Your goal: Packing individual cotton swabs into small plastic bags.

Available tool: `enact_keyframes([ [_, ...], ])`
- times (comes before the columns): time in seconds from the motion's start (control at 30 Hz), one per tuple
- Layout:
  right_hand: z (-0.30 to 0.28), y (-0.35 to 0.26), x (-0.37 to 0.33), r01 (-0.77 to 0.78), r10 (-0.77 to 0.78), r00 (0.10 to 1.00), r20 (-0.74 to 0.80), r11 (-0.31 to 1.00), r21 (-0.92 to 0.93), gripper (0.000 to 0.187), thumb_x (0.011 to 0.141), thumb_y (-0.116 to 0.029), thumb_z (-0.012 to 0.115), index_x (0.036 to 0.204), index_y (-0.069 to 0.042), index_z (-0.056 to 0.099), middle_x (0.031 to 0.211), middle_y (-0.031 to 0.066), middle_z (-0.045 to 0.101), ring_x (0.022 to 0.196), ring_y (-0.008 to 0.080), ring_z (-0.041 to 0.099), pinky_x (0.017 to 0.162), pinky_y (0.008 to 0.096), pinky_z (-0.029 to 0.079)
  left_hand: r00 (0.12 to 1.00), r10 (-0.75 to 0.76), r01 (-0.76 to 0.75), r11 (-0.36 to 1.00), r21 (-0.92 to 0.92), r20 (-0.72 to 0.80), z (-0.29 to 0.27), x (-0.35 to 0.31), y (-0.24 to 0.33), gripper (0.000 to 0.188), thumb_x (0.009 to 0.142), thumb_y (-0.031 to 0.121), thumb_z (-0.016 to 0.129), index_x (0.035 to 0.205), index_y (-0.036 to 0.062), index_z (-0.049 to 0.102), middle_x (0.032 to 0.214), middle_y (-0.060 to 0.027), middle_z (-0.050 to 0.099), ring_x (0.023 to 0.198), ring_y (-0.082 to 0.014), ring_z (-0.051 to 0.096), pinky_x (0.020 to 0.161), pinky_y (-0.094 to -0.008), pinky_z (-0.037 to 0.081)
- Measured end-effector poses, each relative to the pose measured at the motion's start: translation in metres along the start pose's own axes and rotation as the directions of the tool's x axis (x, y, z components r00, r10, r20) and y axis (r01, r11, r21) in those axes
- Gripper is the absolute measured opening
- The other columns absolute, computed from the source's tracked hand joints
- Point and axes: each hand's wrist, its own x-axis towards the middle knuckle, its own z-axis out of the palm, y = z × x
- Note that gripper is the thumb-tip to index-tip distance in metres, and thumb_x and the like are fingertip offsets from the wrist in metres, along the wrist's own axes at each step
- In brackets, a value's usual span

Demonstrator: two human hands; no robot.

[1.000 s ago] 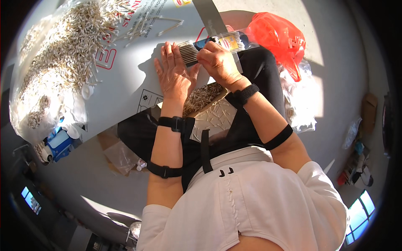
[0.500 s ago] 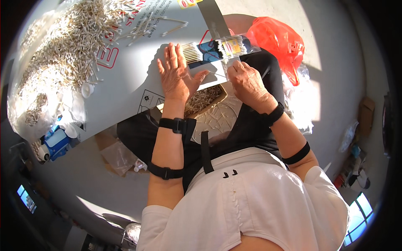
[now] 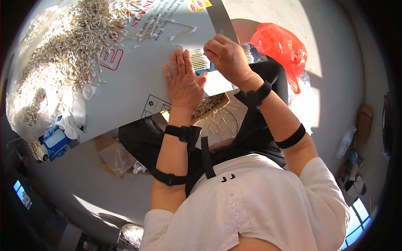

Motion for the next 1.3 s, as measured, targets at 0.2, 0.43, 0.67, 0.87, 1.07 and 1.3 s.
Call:
enact_keyframes([
  [0.2, 0.039, 0.028, 0.065, 0.183, -0.173, 0.983, 0.066, 0.957, -0.226, 0.007, 0.083, -0.013, 0.066, 0.084, -0.007, 0.062, 0.086, 0.008, 0.057, 0.088, 0.0286, 0.062, 0.072, 0.04, 0.05, 0.999, 0.008, -0.009, 1.0, -0.005, -0.044, 0.007, 0.0, -0.002, 0.088, 0.088, 0.051, 0.059, 0.152, 0.0039, 0.021, 0.159, -0.0135, 0.021, 0.147, -0.0281, 0.019, 0.116, -0.0527, 0.012],
  [0.43, 0.042, 0.032, 0.066, 0.288, -0.235, 0.953, 0.191, 0.899, -0.33, 0.006, 0.081, -0.009, 0.061, 0.085, -0.004, 0.062, 0.09, 0.0109, 0.059, 0.093, 0.0304, 0.062, 0.076, 0.0405, 0.051, 0.998, 0.01, -0.011, 1.0, -0.006, -0.055, 0.01, 0.0, -0.004, 0.091, 0.086, 0.05, 0.063, 0.152, 0.0041, 0.022, 0.159, -0.0132, 0.022, 0.147, -0.028, 0.02, 0.116, -0.0519, 0.012],
  [0.67, 0.027, 0.03, 0.041, 0.383, -0.302, 0.902, 0.309, 0.89, -0.247, 0.005, 0.078, -0.003, 0.061, 0.082, -0.002, 0.057, 0.089, 0.0109, 0.057, 0.093, 0.0311, 0.06, 0.077, 0.0405, 0.051, 0.995, 0.032, -0.031, 0.999, 0.018, -0.091, 0.005, -0.002, 0.0, 0.088, 0.086, 0.049, 0.064, 0.15, 0.0026, 0.025, 0.158, -0.014, 0.023, 0.146, -0.0278, 0.021, 0.116, -0.0525, 0.013],
  [0.87, 0.007, 0.038, 0.021, 0.114, -0.098, 0.988, 0.123, 0.985, -0.127, 0.012, 0.085, -0.004, 0.06, 0.096, -0.005, 0.063, 0.105, 0.0089, 0.061, 0.103, 0.0307, 0.059, 0.086, 0.0384, 0.051, 0.996, 0.065, -0.063, 0.997, 0.033, -0.059, 0.005, -0.001, -0.002, 0.084, 0.089, 0.049, 0.059, 0.15, 0.0027, 0.026, 0.157, -0.0145, 0.024, 0.147, -0.0267, 0.021, 0.116, -0.0523, 0.012],
  [1.07, -0.042, 0.07, -0.046, 0.017, 0.001, 0.999, 0.046, 0.914, -0.405, 0.06, 0.087, -0.03, 0.064, 0.142, -0.016, 0.044, 0.15, 0.007, 0.039, 0.142, 0.0284, 0.031, 0.116, 0.0533, 0.018, 0.997, 0.071, -0.072, 0.996, -0.045, -0.026, 0.003, 0.0, -0.005, 0.083, 0.094, 0.059, 0.043, 0.153, 0.0049, 0.02, 0.159, -0.0144, 0.019, 0.148, -0.031, 0.014, 0.118, -0.0554, 0.007],
  [1.3, -0.017, 0.032, -0.036, 0.224, -0.158, 0.96, 0.229, 0.928, -0.297, 0.076, 0.08, -0.044, 0.069, 0.143, -0.013, 0.041, 0.151, 0.0063, 0.038, 0.141, 0.0278, 0.031, 0.117, 0.0486, 0.023, 0.997, 0.074, -0.071, 0.995, 0.072, -0.034, 0.007, -0.002, -0.006, 0.082, 0.094, 0.055, 0.048, 0.152, 0.0034, 0.022, 0.157, -0.0162, 0.024, 0.147, -0.0303, 0.017, 0.117, -0.0556, 0.011],
])
